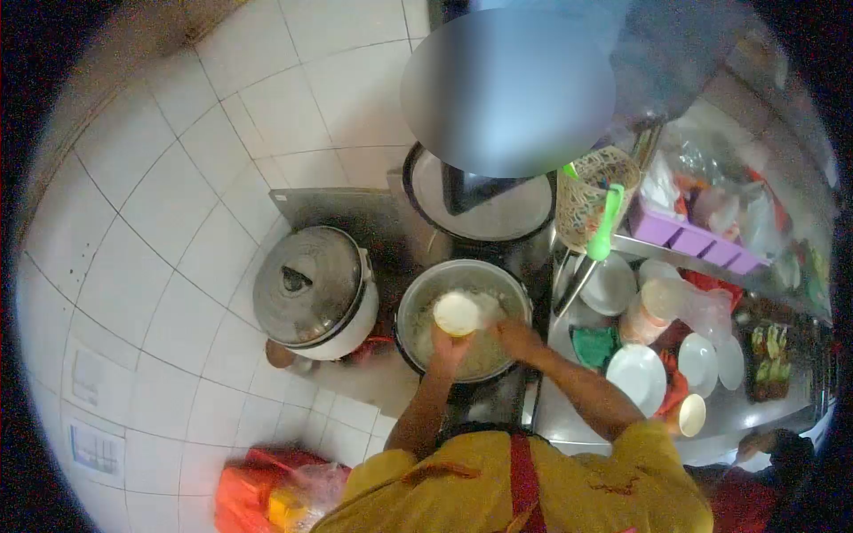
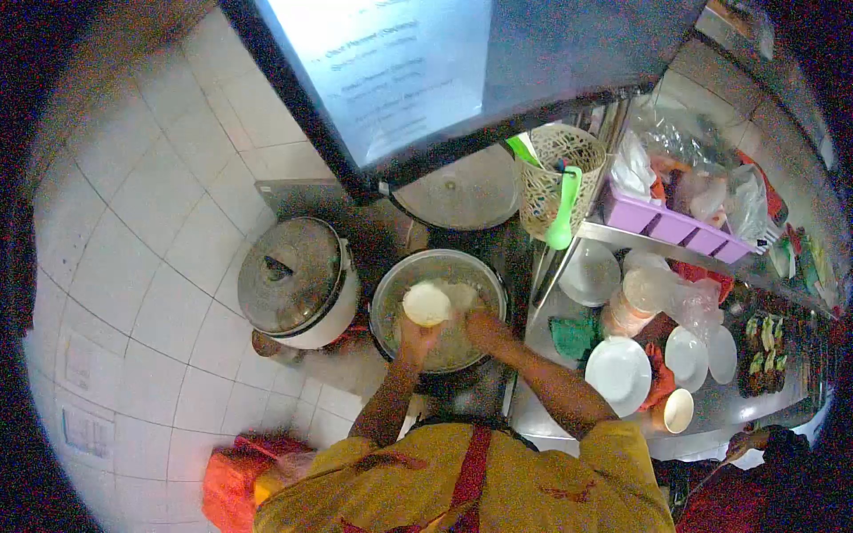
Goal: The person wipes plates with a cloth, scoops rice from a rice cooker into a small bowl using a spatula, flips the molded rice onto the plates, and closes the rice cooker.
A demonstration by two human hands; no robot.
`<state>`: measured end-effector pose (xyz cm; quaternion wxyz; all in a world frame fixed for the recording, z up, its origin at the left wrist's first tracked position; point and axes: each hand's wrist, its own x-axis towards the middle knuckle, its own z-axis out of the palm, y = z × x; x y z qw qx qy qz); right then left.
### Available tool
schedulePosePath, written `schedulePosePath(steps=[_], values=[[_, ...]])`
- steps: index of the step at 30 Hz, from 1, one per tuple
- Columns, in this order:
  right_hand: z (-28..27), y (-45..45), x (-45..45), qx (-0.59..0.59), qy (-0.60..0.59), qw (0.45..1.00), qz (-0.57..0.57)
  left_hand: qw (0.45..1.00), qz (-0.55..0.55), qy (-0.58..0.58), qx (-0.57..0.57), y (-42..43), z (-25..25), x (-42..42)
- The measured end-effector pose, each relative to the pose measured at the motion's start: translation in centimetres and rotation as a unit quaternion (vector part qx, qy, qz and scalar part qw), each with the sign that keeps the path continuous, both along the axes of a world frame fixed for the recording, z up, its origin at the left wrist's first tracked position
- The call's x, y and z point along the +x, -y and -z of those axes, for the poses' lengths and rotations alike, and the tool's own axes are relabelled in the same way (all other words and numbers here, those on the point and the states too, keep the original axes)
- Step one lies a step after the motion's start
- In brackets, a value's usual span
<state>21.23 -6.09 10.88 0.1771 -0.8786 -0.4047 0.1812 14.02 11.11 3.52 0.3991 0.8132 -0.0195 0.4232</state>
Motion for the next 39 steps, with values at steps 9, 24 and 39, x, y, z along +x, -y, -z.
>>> schedulePosePath(steps=[9, 24, 39], values=[[0.8, -2.6, 2.6, -0.074, -0.039, 0.994, 0.067, 0.941, 0.110, -0.015, -0.318, 1.3, -0.8, -0.4], [-1.0, -3.0, 0.4, -0.021, 0.125, 0.992, -0.011, 0.917, 0.158, -0.062, -0.361, 0.8, -1.6, -0.8], [0.9, -1.9, -1.4, -0.015, 0.048, 0.996, 0.069, 0.939, 0.178, -0.061, -0.289, -1.3, 1.9, 0.5]])
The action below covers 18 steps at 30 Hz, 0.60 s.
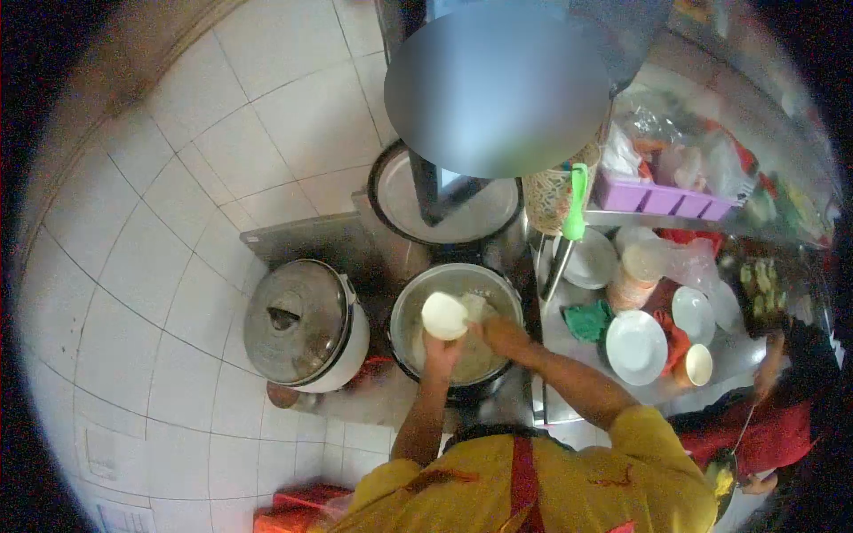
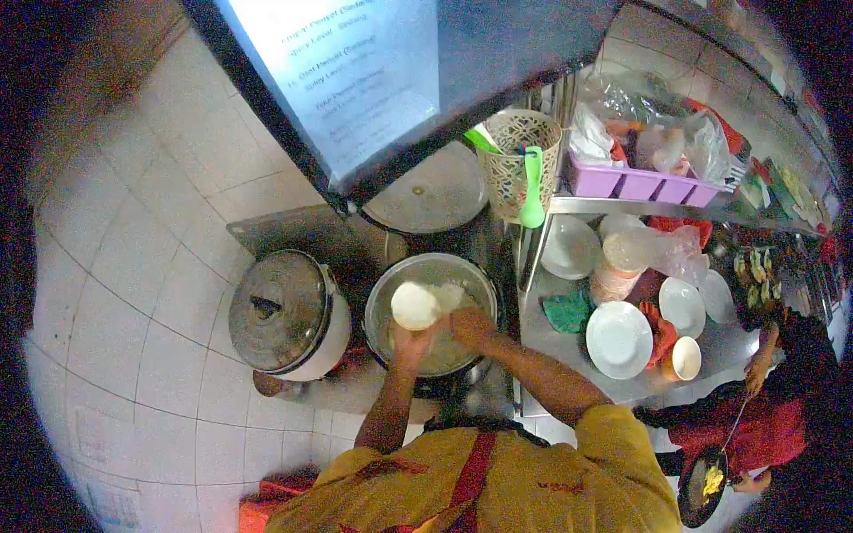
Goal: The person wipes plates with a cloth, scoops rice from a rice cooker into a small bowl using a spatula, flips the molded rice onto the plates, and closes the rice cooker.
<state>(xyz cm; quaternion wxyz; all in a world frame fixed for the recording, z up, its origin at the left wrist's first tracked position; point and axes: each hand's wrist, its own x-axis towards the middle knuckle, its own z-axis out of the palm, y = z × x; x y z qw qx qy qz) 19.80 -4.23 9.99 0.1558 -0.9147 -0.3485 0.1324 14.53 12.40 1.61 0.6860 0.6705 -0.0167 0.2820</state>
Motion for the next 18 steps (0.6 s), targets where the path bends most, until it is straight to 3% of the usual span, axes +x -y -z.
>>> schedulePosePath(steps=[1, 2, 3, 4, 7, 8, 9, 10, 11, 12, 15, 17, 18], values=[[-0.5, 0.4, 0.3, -0.001, -0.003, 1.000, 0.001, 1.000, 0.000, -0.009, 0.018, 0.1, 0.6, -0.2], [-2.1, 0.8, 1.6, 0.006, -0.018, 0.998, 0.058, 0.945, 0.067, -0.037, -0.319, 0.6, 0.0, -0.6], [-3.0, 0.9, 2.5, 0.018, -0.033, 0.993, 0.115, 0.777, 0.128, -0.062, -0.613, 0.7, -0.7, -0.9], [-1.9, 0.7, 2.4, 0.026, -0.031, 0.992, 0.118, 0.781, 0.132, -0.063, -0.607, 0.5, -1.7, -0.7], [0.5, 0.8, 1.2, 0.028, 0.118, 0.990, -0.072, 0.780, 0.175, 0.008, -0.600, 1.1, -3.6, -1.1], [-1.8, 1.0, 0.0, 0.012, 0.116, 0.992, -0.044, 0.966, 0.094, -0.030, -0.238, 1.0, -4.2, -1.5], [-3.1, 0.9, -1.1, -0.002, 0.107, 0.994, -0.011, 0.984, 0.004, -0.064, 0.168, 0.9, -4.3, -2.3], [-3.4, 1.1, -0.5, -0.002, 0.106, 0.994, 0.007, 0.998, -0.011, -0.049, 0.026, 0.0, 0.9, -1.6], [-3.7, 1.7, 0.5, 0.038, 0.060, 0.997, 0.025, 0.971, 0.059, -0.048, -0.228, -0.4, 2.0, -1.4], [-3.8, 2.9, 0.9, 0.084, 0.013, 0.995, 0.060, 0.872, 0.079, -0.024, -0.482, -0.7, 3.0, -1.1], [-4.8, 8.4, -2.7, 0.097, -0.034, 0.982, 0.160, 0.882, 0.134, -0.016, -0.451, -2.0, 2.5, 0.0], [-6.0, 12.9, -4.8, 0.195, -0.112, 0.974, 0.022, 0.881, 0.158, -0.015, -0.445, -1.9, 1.6, 0.1], [-6.0, 15.4, -5.9, 0.197, -0.115, 0.973, 0.038, 0.870, 0.167, -0.017, -0.463, -1.4, 1.1, 0.2]])
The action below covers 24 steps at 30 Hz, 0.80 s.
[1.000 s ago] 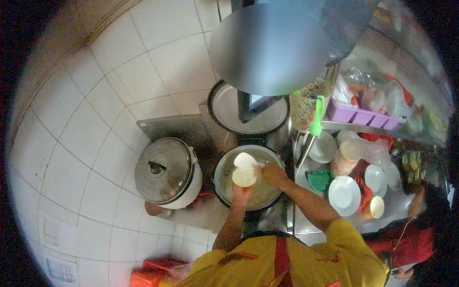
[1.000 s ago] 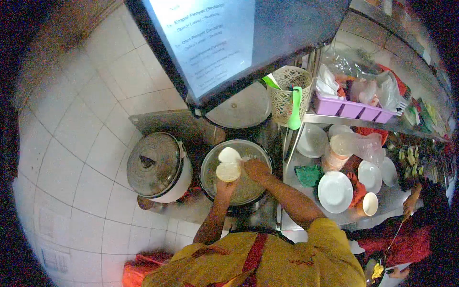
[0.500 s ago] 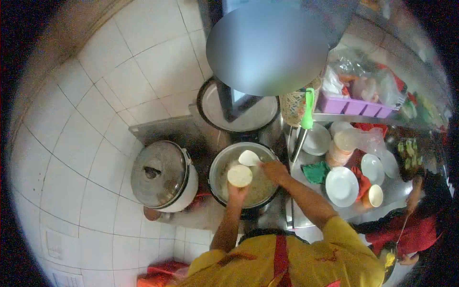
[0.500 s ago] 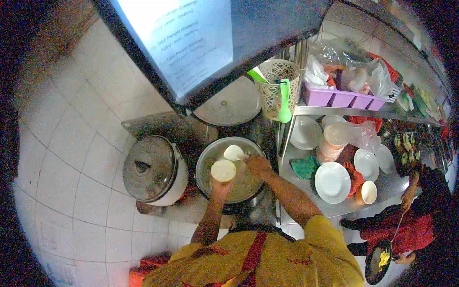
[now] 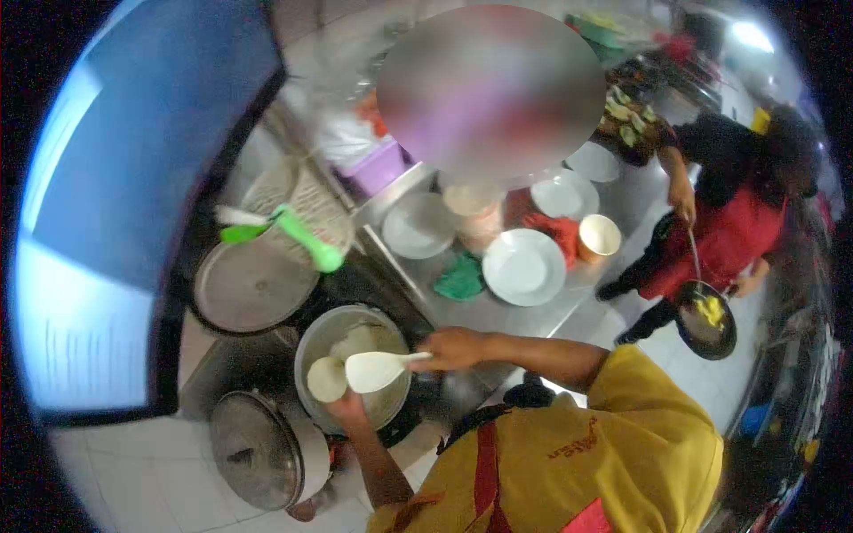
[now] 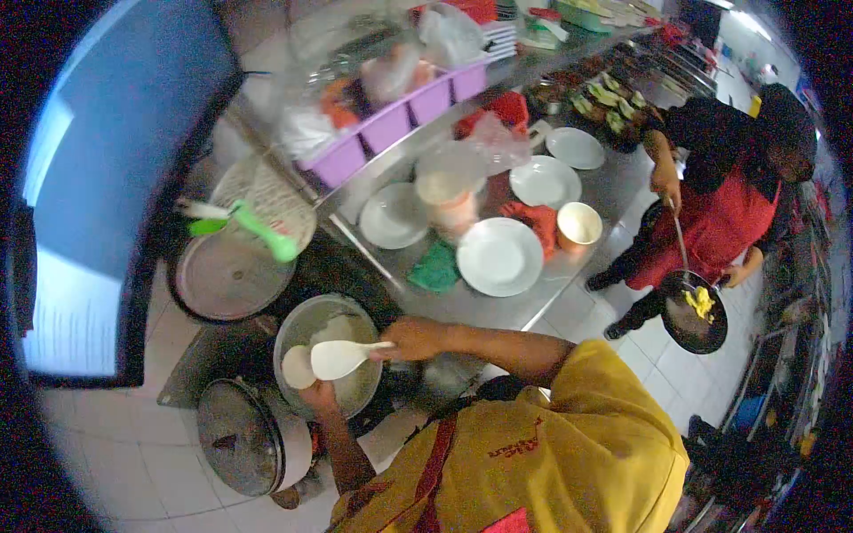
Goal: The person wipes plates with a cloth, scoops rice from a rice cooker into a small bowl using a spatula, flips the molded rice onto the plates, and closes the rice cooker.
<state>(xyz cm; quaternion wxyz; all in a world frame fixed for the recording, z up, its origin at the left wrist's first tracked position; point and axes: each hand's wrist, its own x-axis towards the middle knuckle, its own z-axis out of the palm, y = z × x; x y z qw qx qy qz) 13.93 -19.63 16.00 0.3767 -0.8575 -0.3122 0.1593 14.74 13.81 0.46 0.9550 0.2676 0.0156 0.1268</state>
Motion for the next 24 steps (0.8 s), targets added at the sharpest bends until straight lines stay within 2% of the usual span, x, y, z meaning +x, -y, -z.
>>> schedulePosePath(steps=[2, 4, 6, 7, 8, 9, 10, 11, 12, 14, 15, 17, 19, 21, 22, 23, 24], values=[[0.9, 6.5, -2.7, 0.084, -0.047, 0.994, 0.056, 0.984, -0.018, -0.060, -0.168, 3.2, -3.1, -0.6], [4.1, 13.0, -4.9, 0.098, -0.058, 0.975, 0.189, 0.979, -0.004, -0.066, -0.193, 7.1, -3.8, -1.6], [4.9, 19.0, -7.5, 0.093, 0.011, 0.933, 0.347, 0.974, 0.011, -0.072, -0.214, 12.1, -5.0, -2.6], [6.7, 22.5, -8.5, 0.074, 0.038, 0.908, 0.410, 0.963, 0.060, -0.066, -0.256, 15.7, -5.0, -3.1], [8.6, 26.0, -9.3, 0.056, 0.064, 0.879, 0.469, 0.947, 0.107, -0.059, -0.296, 19.5, -4.8, -3.4], [9.5, 29.0, -9.8, 0.059, 0.095, 0.840, 0.531, 0.943, 0.088, -0.127, -0.295, 23.1, -4.6, -3.8], [10.6, 31.8, -10.4, 0.062, 0.123, 0.796, 0.590, 0.939, 0.175, -0.081, -0.285, 26.2, -2.1, -3.7], [11.1, 34.6, -10.3, 0.079, 0.152, 0.750, 0.639, 0.953, 0.157, -0.115, -0.230, 31.0, -1.9, -4.2], [11.3, 37.0, -10.0, 0.094, 0.178, 0.699, 0.686, 0.943, 0.188, -0.128, -0.241, 35.3, -1.2, -4.2], [13.5, 41.2, -8.7, 0.147, 0.159, 0.641, 0.736, 0.919, 0.248, -0.155, -0.263, 43.8, 0.1, -4.1], [12.8, 42.1, -8.0, 0.167, 0.150, 0.615, 0.756, 0.908, 0.293, -0.146, -0.261, 47.7, 0.5, -3.6], [16.5, 44.6, -6.0, 0.139, 0.154, 0.618, 0.758, 0.902, 0.296, -0.181, -0.258, 54.0, 0.6, -2.1], [17.4, 46.6, -5.2, 0.111, 0.162, 0.623, 0.757, 0.901, 0.323, -0.171, -0.234, 58.5, 0.8, -0.3], [17.2, 46.7, -4.5, 0.261, 0.031, 0.678, 0.687, 0.921, 0.333, -0.137, -0.152, 61.1, 0.1, 2.0], [17.5, 47.0, -4.0, 0.268, 0.032, 0.671, 0.690, 0.920, 0.339, -0.135, -0.144, 61.3, -0.8, 4.1], [18.4, 47.2, -3.7, 0.267, 0.024, 0.684, 0.678, 0.897, 0.425, -0.119, -0.032, 60.8, -1.6, 6.4], [19.5, 47.3, -3.7, 0.265, 0.015, 0.698, 0.665, 0.919, 0.366, -0.095, 0.109, 62.5, -3.7, 6.1]])
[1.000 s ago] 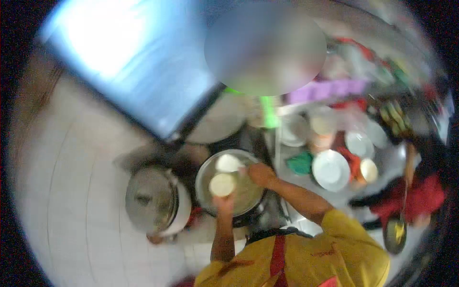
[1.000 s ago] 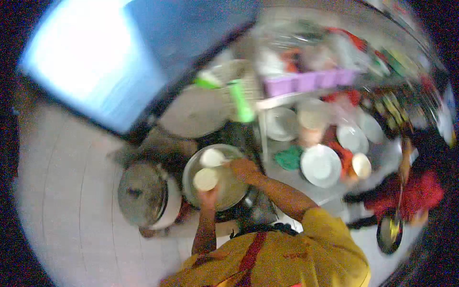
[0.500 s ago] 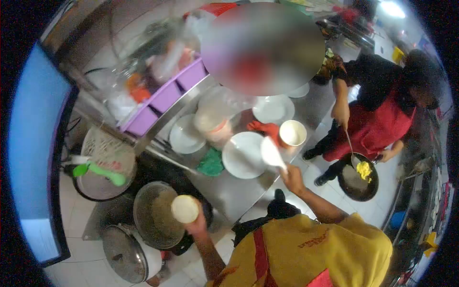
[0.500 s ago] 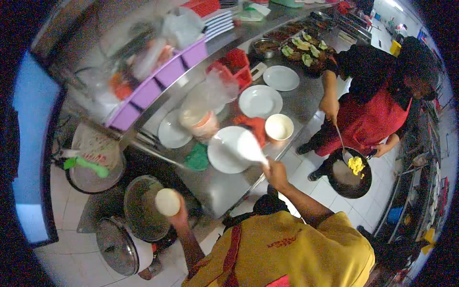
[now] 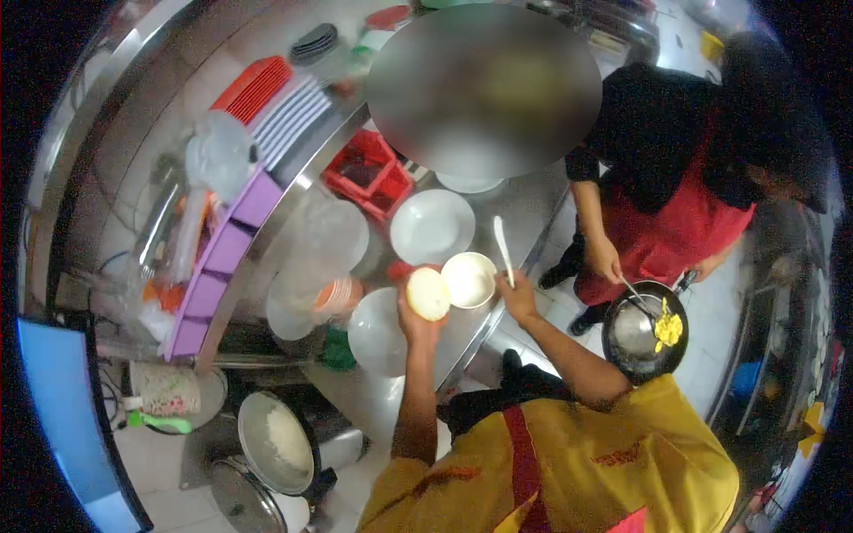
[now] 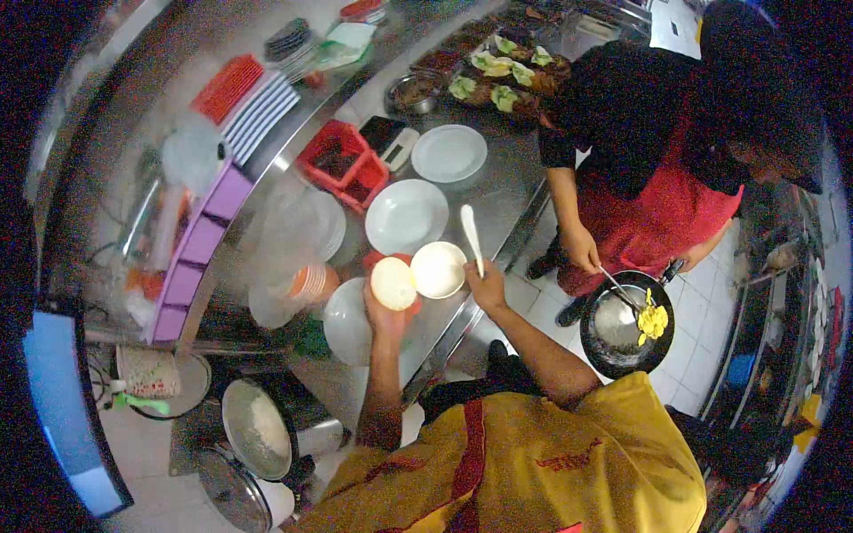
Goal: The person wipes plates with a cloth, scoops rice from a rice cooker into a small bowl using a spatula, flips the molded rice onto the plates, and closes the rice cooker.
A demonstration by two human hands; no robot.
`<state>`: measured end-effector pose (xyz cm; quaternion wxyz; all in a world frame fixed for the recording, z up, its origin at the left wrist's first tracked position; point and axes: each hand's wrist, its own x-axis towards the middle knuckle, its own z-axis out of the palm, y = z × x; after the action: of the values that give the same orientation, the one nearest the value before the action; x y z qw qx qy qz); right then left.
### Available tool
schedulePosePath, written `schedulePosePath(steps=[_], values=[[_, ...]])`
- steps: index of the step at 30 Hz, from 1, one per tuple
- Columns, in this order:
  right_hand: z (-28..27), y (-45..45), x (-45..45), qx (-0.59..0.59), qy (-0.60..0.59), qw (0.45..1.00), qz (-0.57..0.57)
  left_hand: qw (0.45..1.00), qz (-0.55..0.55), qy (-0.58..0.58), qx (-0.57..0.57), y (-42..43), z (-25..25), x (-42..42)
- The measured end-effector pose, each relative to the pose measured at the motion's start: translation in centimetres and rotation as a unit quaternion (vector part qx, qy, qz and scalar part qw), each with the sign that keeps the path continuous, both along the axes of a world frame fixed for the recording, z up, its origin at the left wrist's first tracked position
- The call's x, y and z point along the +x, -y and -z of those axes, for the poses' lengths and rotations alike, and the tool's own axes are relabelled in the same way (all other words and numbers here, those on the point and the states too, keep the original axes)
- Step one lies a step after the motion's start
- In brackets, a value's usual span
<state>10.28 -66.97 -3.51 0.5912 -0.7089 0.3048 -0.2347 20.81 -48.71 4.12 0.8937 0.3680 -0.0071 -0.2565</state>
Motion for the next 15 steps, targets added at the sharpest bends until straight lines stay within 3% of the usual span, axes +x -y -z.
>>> schedulePosePath(steps=[1, 2, 3, 4, 5, 6, 8, 10, 12, 14, 15], values=[[1.4, -0.2, 0.1, 0.105, 0.022, 0.994, -0.016, 0.987, -0.047, 0.067, 0.139, 1.7, -2.2, -0.3], [0.8, -0.1, -0.2, 0.114, 0.022, 0.993, -0.013, 0.986, -0.043, 0.067, 0.148, 3.1, -2.0, -0.2], [-1.2, 0.0, -0.6, 0.091, 0.015, 0.996, -0.019, 0.865, -0.019, 0.326, 0.381, 4.3, -1.2, 0.4], [-2.6, 0.1, -0.8, 0.068, 0.006, 0.997, -0.025, 0.628, 0.007, 0.541, 0.559, 5.5, 0.1, 1.0], [-2.6, 0.1, -1.0, 0.088, 0.020, 0.995, -0.050, 0.272, 0.084, 0.677, 0.678, 6.4, 3.8, 0.9], [-2.1, 0.0, -1.0, 0.091, 0.022, 0.994, -0.048, 0.495, 0.075, 0.652, 0.569, 7.2, 2.1, -1.2], [-0.9, -0.2, -0.7, 0.114, -0.013, 0.992, -0.056, 0.323, 0.209, 0.633, 0.672, 9.0, 4.3, -1.1], [-0.7, -0.6, -1.1, 0.102, -0.034, 0.992, -0.059, 0.321, 0.222, 0.653, 0.649, 9.2, 6.9, 0.6], [-1.6, -0.8, -1.4, 0.112, -0.005, 0.992, -0.066, 0.320, 0.233, 0.670, 0.628, 8.7, 6.3, 0.6], [-1.5, -0.8, -1.5, 0.090, -0.005, 0.994, -0.068, 0.520, 0.170, 0.549, 0.632, 7.9, 5.3, 0.2], [-1.3, -1.0, -1.7, 0.067, -0.008, 0.995, -0.073, 0.441, 0.200, 0.552, 0.679, 7.6, 5.4, 0.3]])
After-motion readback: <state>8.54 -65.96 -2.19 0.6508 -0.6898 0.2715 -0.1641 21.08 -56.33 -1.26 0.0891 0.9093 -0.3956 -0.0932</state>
